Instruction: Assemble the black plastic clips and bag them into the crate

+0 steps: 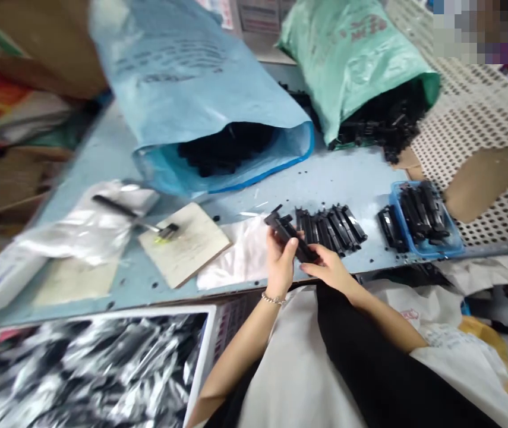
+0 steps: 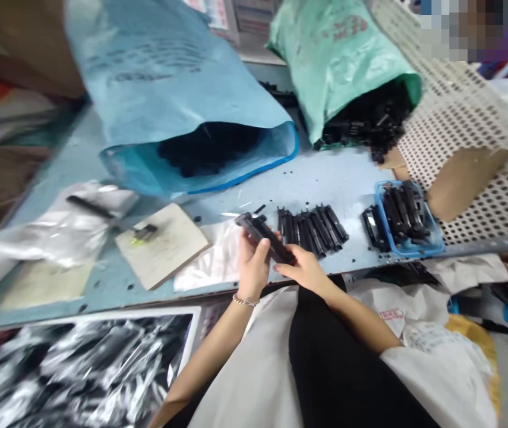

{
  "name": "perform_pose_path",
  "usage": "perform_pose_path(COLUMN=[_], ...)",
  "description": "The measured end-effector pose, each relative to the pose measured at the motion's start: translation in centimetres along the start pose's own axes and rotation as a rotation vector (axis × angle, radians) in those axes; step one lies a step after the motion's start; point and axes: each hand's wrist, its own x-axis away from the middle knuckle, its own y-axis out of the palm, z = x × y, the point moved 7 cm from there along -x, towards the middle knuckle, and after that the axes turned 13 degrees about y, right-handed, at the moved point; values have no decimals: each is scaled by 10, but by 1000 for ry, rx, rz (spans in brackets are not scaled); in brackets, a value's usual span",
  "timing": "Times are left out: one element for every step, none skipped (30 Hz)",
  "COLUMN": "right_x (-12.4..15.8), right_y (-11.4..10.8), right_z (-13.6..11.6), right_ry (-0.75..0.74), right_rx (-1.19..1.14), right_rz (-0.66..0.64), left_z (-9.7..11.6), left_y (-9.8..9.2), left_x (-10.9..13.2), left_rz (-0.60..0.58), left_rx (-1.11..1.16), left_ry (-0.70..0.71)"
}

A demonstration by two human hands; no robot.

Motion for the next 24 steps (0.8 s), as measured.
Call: perform_pose_path(right_x=[-3,-6,-8,-9,-11,-12,-13,-15,-15,-16,-17,-17,-18,-19,-21,-24,-28,-34,-41,-50,-59,-68,-76,-83], right_y=[-3,-6,-10,-13,-15,-16,-15,-13,-10,-7,-3,0,3,6,10,14,19,26,34,43,52,60,66,68], right_z=[2,4,4,4,3,1,-1,-2,-3,-3,-3,-3,-4,-5,-6,-9,-13,-17,-21,-25,-29,-31,-32,-33], right_ry=[25,54,80,98,108,113,113,111,111,111,112,115,121,129,138,144,148,153,162,175,191,205,213,214], right_rx=[-51,-107,-164,-222,-275,-322,-361,-389,-407,-420,-431,-444,-460,-476,-495,-516,-542,-573,-606,-636,-657,-662,-649,-625], right_rz=[-24,-41,-51,-56,-62,-71,-83,-98,-117,-134,-149,-163,-177,-194,-213,-233,-256,-282,-310,-340,-362,-367,-348,-308], left_z=[2,3,4,5,5,4,1,-3,-7,-11,-12,-13,-12,-11,-9,-8,-7,-5,-4,-3,-1,2,6,12], left_y=[-7,-18,-31,-44,-56,-66,-73,-78,-82,-86,-90,-94,-98,-102,-106,-110,-112,-113,-112,-110,-109,-107,-107,-107], left_x=[-2,-5,-8,-11,-14,-18,-22,-26,-30,-34,-37,-39,-40,-41,-41,-41,-40,-40,-39,-38,-38,-37,-37,-36], left_rz=[-34,-54,-58,-53,-52,-66,-105,-157,-211,-252,-283,-301,-304,-292,-275,-253,-232,-218,-214,-217,-218,-209,-188,-160], left_rx=[-94,-224,-384,-558,-724,-862,-954,-999,-1007,-997,-972,-940,-905,-865,-820,-776,-741,-723,-716,-720,-732,-751,-776,-805], left_ry=[31,63,99,136,166,185,191,182,163,141,118,97,76,53,31,13,4,3,6,10,14,23,42,77])
